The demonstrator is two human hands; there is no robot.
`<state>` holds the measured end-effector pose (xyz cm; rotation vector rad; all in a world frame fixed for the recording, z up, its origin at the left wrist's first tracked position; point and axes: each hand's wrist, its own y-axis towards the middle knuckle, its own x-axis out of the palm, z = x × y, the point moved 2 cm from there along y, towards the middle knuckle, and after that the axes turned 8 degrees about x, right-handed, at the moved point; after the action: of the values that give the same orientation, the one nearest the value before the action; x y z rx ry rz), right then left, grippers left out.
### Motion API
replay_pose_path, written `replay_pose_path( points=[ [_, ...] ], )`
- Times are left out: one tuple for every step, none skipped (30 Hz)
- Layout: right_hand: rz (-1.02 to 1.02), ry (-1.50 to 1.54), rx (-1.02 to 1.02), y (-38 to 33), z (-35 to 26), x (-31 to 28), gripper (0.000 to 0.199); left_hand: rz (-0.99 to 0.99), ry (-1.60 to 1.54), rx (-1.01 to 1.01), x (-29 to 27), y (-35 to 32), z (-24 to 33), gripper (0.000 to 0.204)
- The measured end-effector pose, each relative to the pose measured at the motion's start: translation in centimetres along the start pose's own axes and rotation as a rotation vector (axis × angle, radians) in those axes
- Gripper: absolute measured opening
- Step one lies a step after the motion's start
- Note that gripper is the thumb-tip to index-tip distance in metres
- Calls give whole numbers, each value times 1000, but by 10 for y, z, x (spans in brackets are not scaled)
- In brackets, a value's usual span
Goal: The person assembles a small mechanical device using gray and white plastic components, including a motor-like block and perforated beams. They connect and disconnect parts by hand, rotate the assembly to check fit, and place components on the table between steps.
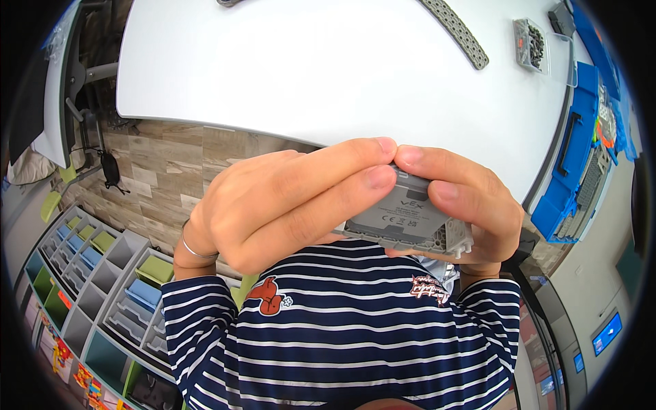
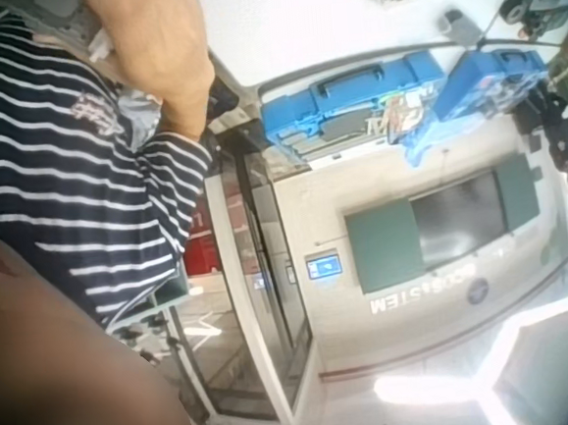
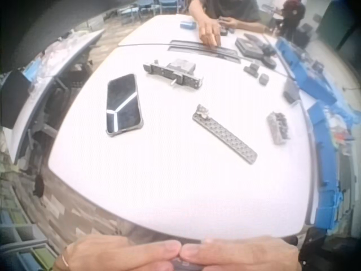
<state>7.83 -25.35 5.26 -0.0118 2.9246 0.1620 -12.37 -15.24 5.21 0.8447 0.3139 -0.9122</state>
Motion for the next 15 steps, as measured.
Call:
replay_pose_path(
  points=[
    [0, -8, -5, 0, 0, 0, 51, 19, -4, 30, 1, 0, -2, 59],
    [8, -6, -18, 0, 0, 0, 52, 67, -5, 100, 4, 1, -8, 49],
    [1, -3, -15, -1, 1, 0, 53, 90, -10, 131, 5, 0, -9, 46],
    [2, 11, -20, -1, 1, 0, 54, 113, -13, 163, 7, 0, -11, 43],
    [-5, 11, -23, -1, 1, 0, 55, 111, -20, 154, 8, -1, -11, 45],
    [-7, 12, -18, -2, 2, 0, 56, 113, -22, 159, 8, -2, -11, 46],
    [-18, 0, -11, -2, 1, -1, 57, 105, -28, 146, 8, -2, -11, 47],
    [-22, -5, -8, -3, 2, -1, 58, 101, -31, 147, 8, -2, -12, 48],
    [-26, -9, -5, -3, 2, -2, 58, 96, -35, 145, 8, -2, -11, 49],
    [-23, -6, -5, -3, 2, -2, 59, 91, -39, 142, 8, -2, -11, 49],
    [-27, -16, -6, -4, 2, -2, 60, 85, -44, 134, 8, -1, -10, 50],
    [-33, -26, -16, -4, 3, -2, 61, 80, -50, 132, 7, 0, -10, 49],
    [-46, -50, -28, -4, 3, -2, 62, 75, -65, 116, 7, 1, -10, 49],
    [-54, -78, -43, -3, 3, -3, 64, 71, -81, 106, 7, 1, -10, 48],
    [-65, -82, -43, -3, 4, -4, 66, 63, -86, 91, 6, 1, -10, 49]
  ],
)
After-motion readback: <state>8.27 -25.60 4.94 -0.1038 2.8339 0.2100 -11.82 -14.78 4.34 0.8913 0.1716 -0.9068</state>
